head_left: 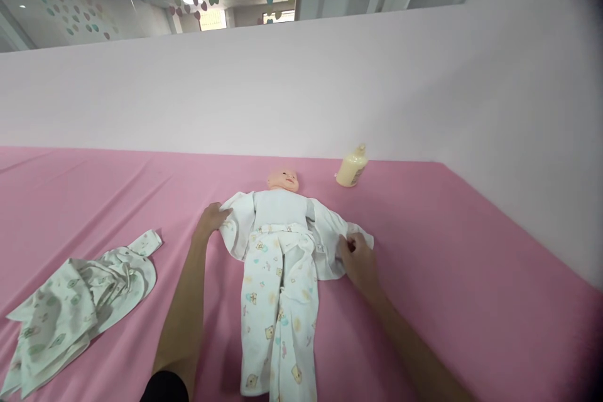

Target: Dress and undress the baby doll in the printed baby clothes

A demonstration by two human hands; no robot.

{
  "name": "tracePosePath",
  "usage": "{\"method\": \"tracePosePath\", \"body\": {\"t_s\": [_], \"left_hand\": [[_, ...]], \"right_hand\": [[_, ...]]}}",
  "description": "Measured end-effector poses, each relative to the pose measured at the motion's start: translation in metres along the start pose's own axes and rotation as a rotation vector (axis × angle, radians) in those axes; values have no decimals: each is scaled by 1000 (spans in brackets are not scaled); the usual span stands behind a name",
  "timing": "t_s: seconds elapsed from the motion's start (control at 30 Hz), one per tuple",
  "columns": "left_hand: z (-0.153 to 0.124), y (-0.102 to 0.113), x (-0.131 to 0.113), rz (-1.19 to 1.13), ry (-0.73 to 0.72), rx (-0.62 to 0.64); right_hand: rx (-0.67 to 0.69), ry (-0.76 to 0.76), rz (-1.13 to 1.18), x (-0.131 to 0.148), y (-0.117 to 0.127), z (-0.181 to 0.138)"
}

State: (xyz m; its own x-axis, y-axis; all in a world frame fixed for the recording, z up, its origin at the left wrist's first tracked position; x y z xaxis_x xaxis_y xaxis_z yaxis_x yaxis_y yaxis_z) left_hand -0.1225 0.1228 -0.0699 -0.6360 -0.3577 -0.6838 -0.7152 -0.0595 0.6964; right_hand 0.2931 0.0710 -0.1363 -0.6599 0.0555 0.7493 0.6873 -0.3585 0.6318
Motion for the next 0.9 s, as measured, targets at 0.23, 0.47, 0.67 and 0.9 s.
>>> {"method": "tracePosePath", "body": {"t_s": [0.23, 0.47, 0.67, 0.9], "left_hand": [[2, 7, 6, 163, -25, -162], [5, 9, 14, 288, 98, -172], [-5, 12, 7, 281, 132, -119], [9, 0, -38, 295, -223, -194]], "right_hand": [[-197, 2, 11, -5, 23, 19], [-147, -26, -15, -5, 12, 10], [-71, -29, -72, -4, 8, 3], [-203, 308, -156, 70, 7, -1]]}}
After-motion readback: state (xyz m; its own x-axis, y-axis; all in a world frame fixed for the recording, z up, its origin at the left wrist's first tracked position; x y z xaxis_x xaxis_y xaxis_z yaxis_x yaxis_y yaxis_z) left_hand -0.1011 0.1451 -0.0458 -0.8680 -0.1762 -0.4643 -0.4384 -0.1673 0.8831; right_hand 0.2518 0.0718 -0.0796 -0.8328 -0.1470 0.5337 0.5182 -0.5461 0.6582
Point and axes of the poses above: each hand's wrist, its own z-axis towards the middle knuckle, its own y-axis out of the back of the hand, x = y × z, the point moved 2 cm from there along z, towards the middle knuckle, and after that the axes turned 1 degree about -z, right-handed, at the moved point
